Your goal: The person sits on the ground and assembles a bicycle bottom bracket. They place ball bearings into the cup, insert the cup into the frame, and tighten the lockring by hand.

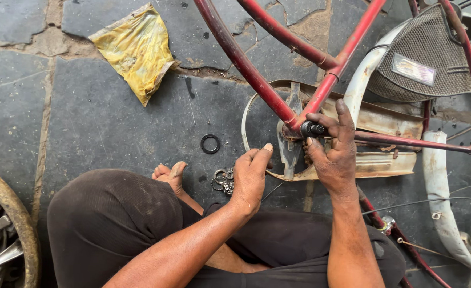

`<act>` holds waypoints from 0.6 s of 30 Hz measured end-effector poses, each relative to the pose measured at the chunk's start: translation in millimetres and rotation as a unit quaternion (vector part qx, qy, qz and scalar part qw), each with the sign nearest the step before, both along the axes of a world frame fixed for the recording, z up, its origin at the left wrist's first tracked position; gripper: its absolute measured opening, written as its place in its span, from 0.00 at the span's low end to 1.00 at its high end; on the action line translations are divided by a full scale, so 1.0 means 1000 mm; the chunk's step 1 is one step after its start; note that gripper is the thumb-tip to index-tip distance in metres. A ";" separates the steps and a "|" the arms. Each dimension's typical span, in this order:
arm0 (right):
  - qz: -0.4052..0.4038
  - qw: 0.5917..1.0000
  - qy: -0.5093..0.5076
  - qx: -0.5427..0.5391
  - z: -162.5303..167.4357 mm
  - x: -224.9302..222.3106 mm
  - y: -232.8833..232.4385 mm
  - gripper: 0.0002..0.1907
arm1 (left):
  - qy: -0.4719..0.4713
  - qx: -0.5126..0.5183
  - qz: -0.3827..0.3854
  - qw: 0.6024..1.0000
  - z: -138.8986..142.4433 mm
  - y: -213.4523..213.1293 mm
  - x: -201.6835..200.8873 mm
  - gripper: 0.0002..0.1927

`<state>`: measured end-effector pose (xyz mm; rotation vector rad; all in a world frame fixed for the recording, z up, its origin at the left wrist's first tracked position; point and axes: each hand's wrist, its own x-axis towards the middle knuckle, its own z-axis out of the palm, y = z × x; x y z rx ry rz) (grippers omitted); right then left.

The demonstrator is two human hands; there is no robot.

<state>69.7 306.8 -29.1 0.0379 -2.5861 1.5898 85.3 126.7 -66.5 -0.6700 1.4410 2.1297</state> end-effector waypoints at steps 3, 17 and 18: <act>-0.001 0.997 0.040 0.062 0.001 -0.001 -0.001 0.46 | 0.002 0.001 0.003 1.000 0.000 0.000 0.000 0.22; -0.063 0.964 0.042 0.256 0.011 -0.008 -0.007 0.24 | -0.008 0.006 0.002 1.000 -0.001 0.002 0.000 0.22; -0.073 0.966 0.043 0.244 0.010 -0.008 -0.008 0.25 | -0.006 0.008 0.003 1.000 -0.001 0.002 0.000 0.22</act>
